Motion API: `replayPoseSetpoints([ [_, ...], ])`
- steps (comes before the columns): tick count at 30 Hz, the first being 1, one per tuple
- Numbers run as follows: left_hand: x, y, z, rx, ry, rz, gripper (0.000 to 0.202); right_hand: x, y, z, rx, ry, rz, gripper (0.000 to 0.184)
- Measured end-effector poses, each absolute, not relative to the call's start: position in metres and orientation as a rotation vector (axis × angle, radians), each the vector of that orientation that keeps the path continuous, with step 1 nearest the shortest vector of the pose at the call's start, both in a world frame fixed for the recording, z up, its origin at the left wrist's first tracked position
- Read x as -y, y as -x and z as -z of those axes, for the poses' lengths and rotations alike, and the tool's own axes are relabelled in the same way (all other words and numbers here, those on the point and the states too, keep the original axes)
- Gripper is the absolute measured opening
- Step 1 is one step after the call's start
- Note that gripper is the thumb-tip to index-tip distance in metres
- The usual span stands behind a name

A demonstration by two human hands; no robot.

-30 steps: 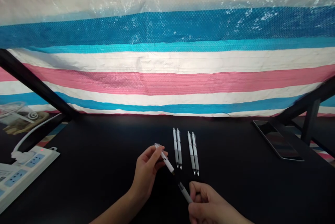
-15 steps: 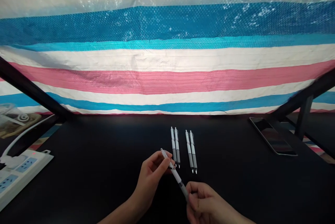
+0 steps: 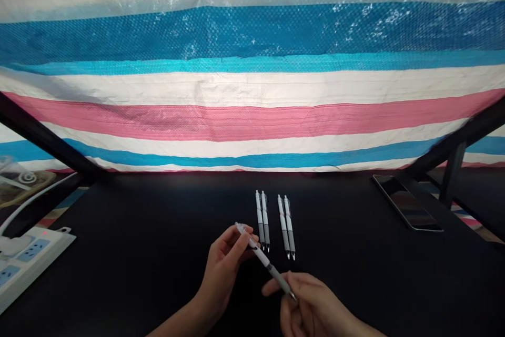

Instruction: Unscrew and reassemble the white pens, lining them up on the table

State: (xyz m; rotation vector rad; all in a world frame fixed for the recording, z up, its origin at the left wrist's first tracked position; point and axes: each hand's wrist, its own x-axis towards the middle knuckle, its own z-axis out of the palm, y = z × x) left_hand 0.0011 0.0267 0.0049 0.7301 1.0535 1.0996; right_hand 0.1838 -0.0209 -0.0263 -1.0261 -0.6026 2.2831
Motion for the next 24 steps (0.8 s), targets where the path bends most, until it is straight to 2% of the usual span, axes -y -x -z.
replayPoseSetpoints([
  [5, -0.0265, -0.0012, -0.0035, -1.093, -0.737, -1.135, 0.018, 0.0202, -0.1828, 0.0282, 0.677, 1.042, -2.267, 0.05],
  [15, -0.0272, -0.0009, 0.0002, -1.035, -0.716, -1.119, 0.016, 0.0204, -0.1841, 0.0248, 0.677, 0.977, -2.305, 0.069],
  [20, -0.0267, -0.0021, 0.0011, -1.048, -0.701, -1.134, 0.015, 0.0215, -0.1851, 0.0271, 0.65, 0.897, -2.254, 0.049],
  [24, -0.0237, -0.0026, 0.0015, -1.045, -0.7, -1.148, 0.014, 0.0215, -0.1841, 0.0278, 0.665, 0.915, -2.242, 0.048],
])
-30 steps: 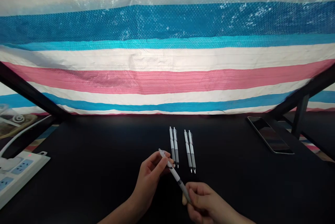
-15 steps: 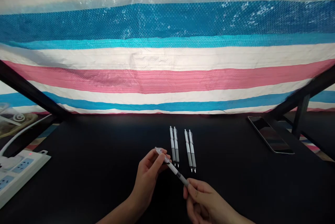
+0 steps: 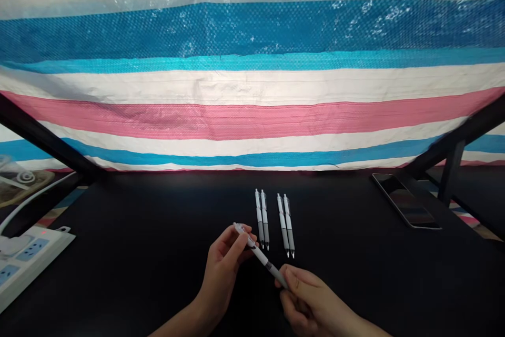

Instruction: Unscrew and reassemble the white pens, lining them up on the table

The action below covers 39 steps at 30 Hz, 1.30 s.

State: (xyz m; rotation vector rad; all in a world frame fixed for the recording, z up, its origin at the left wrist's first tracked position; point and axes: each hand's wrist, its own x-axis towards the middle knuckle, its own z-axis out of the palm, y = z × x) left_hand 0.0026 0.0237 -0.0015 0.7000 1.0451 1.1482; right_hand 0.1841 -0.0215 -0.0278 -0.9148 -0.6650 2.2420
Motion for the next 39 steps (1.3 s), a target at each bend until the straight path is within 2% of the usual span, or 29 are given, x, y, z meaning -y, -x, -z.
replayPoseSetpoints([
  [8, -0.021, -0.001, 0.002, -1.075, -0.703, -1.143, 0.013, 0.021, -0.185, 0.021, 0.8, 1.01, -2.228, 0.066],
  [15, -0.021, -0.003, 0.002, -1.091, -0.709, -1.121, 0.014, 0.021, -0.186, 0.017, 0.913, 1.042, -2.181, 0.05],
  [26, -0.023, -0.001, 0.006, -1.052, -0.74, -1.137, 0.012, 0.019, -0.184, 0.023, 0.828, 1.122, -2.217, 0.058],
  [31, -0.022, -0.001, 0.005, -1.032, -0.711, -1.157, 0.012, 0.021, -0.183, 0.027, 0.75, 1.048, -2.213, 0.07],
  [36, -0.021, -0.001, 0.006, -1.075, -0.666, -1.168, 0.013, 0.021, -0.183, 0.023, 0.794, 1.096, -2.167, 0.054],
  [39, -0.022, -0.002, 0.006, -1.07, -0.664, -1.164, 0.013, 0.022, -0.183, 0.022, 0.777, 1.134, -2.205, 0.055],
])
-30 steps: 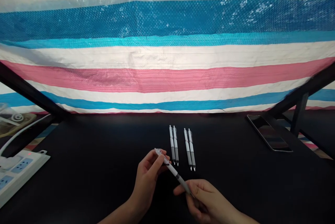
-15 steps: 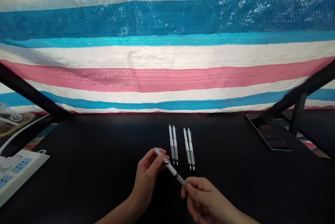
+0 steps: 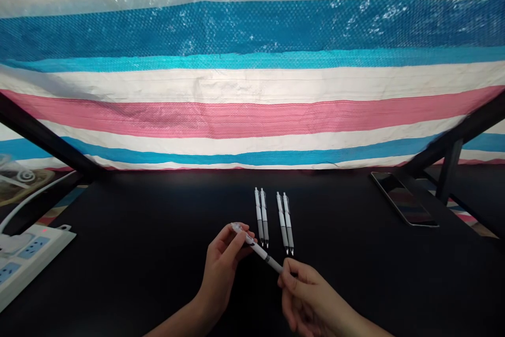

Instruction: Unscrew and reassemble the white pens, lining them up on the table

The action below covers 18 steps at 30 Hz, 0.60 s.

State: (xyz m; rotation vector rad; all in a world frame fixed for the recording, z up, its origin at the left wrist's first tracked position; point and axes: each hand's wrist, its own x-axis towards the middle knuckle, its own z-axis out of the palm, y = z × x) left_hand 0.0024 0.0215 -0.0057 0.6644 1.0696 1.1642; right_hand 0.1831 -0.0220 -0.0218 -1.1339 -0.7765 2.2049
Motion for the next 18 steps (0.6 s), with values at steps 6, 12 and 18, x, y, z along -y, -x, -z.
replayPoseSetpoints([
  [6, -0.0217, -0.0025, 0.0049, -1.071, -0.661, -1.174, 0.012, 0.0219, -0.1822, 0.0176, 0.774, 1.125, -2.208, 0.06],
  [12, -0.0209, -0.0017, 0.004, -1.083, -0.665, -1.164, 0.013, 0.0214, -0.1819, 0.0167, 0.724, 1.166, -2.2, 0.061],
  [18, -0.0225, -0.0028, 0.0041, -1.09, -0.669, -1.161, 0.014, 0.0217, -0.1826, 0.0163, 0.755, 1.129, -2.141, 0.053],
])
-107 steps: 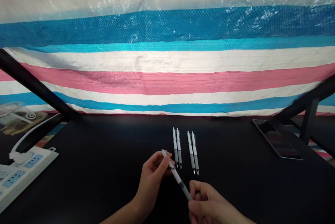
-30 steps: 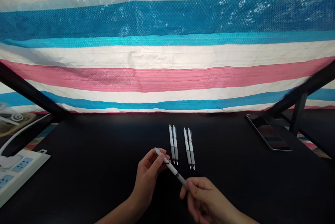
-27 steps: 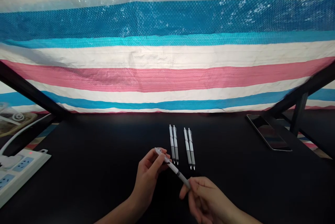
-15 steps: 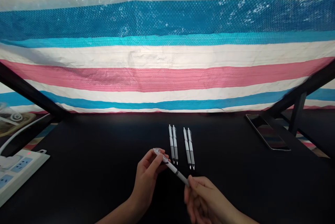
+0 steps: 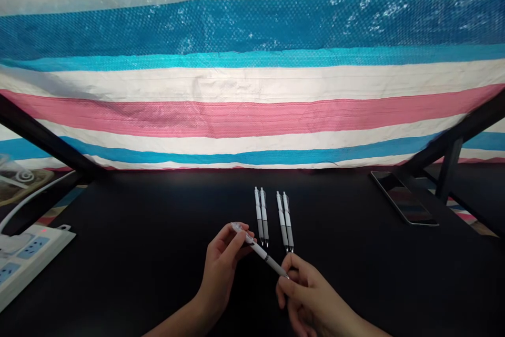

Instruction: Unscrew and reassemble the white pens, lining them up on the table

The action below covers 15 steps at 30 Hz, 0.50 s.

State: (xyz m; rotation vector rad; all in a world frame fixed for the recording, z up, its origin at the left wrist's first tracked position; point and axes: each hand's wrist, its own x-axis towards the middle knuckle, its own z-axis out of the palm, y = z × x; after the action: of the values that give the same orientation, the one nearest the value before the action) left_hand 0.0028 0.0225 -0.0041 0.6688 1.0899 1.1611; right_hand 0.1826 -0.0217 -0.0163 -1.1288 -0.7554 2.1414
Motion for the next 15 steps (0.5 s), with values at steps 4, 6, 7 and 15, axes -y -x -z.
replayPoseSetpoints([
  [4, -0.0228, -0.0026, 0.0055, -1.096, -0.677, -1.164, 0.013, 0.0206, -0.1832, 0.0158, 0.696, 1.14, -2.171, 0.058],
  [6, -0.0222, -0.0025, 0.0059, -1.097, -0.682, -1.163, 0.013, 0.0204, -0.1832, 0.0152, 0.707, 1.144, -2.143, 0.056],
  [7, -0.0219, -0.0024, 0.006, -1.096, -0.684, -1.16, 0.013, 0.0205, -0.1832, 0.015, 0.717, 1.143, -2.131, 0.054],
  [15, -0.0215, -0.0016, 0.0071, -1.088, -0.731, -1.147, 0.013, 0.0221, -0.1835, 0.0179, 0.737, 1.158, -2.118, 0.055],
])
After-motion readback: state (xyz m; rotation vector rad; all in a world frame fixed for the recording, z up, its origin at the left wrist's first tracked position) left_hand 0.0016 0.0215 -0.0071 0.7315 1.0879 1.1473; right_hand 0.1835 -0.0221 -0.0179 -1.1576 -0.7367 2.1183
